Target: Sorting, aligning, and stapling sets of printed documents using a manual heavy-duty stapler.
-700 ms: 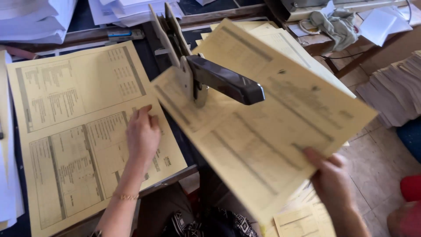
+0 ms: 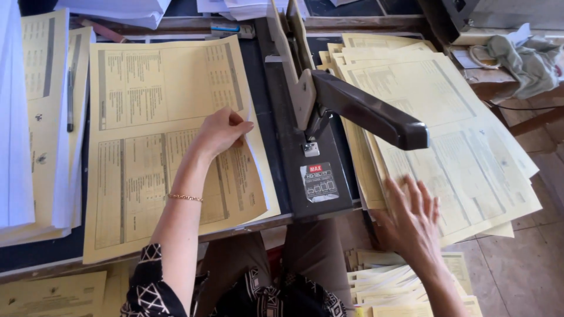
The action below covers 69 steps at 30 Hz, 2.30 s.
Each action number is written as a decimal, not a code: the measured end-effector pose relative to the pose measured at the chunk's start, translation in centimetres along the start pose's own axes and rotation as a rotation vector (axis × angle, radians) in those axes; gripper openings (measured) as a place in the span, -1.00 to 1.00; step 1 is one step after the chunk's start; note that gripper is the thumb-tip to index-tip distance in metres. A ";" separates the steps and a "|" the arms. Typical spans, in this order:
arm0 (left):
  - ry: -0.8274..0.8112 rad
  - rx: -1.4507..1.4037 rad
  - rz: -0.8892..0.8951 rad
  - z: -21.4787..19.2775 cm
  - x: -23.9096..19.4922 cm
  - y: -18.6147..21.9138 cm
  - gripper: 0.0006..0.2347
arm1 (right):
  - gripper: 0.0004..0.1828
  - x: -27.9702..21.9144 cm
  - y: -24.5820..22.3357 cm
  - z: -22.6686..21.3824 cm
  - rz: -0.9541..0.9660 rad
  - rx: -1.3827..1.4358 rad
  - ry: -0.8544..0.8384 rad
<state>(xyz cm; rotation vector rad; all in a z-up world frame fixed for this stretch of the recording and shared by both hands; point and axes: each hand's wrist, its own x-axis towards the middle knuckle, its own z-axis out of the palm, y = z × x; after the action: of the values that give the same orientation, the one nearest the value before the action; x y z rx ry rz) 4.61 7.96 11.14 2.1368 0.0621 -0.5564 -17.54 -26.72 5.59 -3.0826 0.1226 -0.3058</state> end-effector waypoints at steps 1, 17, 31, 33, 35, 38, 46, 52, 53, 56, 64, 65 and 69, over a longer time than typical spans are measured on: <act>0.003 0.000 -0.005 0.6 1.0 -1.4 -0.80 | -0.18 0.4 -0.7 0.1 -0.004 0.003 -0.003; 0.137 0.082 0.171 2.5 6.0 -6.0 -0.72 | -0.26 3.8 -1.9 0.1 -0.054 0.090 0.077; 0.228 0.024 0.202 3.8 1.1 -5.6 -0.74 | -0.22 11.3 -21.2 8.5 0.199 1.290 -0.572; -0.022 -0.366 0.192 2.2 -4.4 -3.0 -0.70 | -0.42 11.0 -21.3 6.8 0.404 1.318 -0.473; 0.085 -0.146 0.332 -0.6 -6.7 -4.6 -0.67 | -0.38 10.1 -20.6 2.3 0.493 1.334 -0.476; 0.288 0.245 0.332 -5.3 -11.2 -8.5 -0.57 | -0.33 8.5 -18.7 -0.8 0.657 1.416 -0.479; 0.106 -0.468 -0.120 -6.2 -15.0 -12.4 -0.20 | -0.66 4.0 -11.7 0.4 0.625 1.736 -0.772; 0.078 -0.431 0.118 -2.0 -12.3 -9.1 -0.40 | -0.67 3.7 -12.8 -5.5 0.785 1.323 -0.557; 0.088 -0.416 0.120 -1.2 -11.7 -9.4 -0.47 | -0.61 3.7 -12.7 -4.9 0.715 1.262 -0.529; 0.159 -0.314 0.168 -1.6 -12.7 -9.8 -0.50 | -0.49 3.4 -14.0 -4.6 0.607 1.241 -0.539; 0.680 -0.023 0.574 -9.0 -18.0 -10.2 -0.17 | -0.48 7.9 -18.5 -2.7 -0.058 1.450 -0.362; 0.773 -0.045 0.668 -9.9 -18.1 -11.0 -0.14 | -0.57 9.2 -18.9 -3.4 -0.087 1.388 -0.265; 0.767 -0.352 1.110 -11.9 -17.6 -10.0 -0.22 | -0.55 13.6 -19.9 -5.7 -0.256 1.414 -0.061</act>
<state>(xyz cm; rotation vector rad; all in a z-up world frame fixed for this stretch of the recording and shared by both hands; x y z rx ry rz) -9.30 26.04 16.62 1.5868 -0.5290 0.8528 -3.87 -8.18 14.81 -1.6862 -0.3433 -0.1693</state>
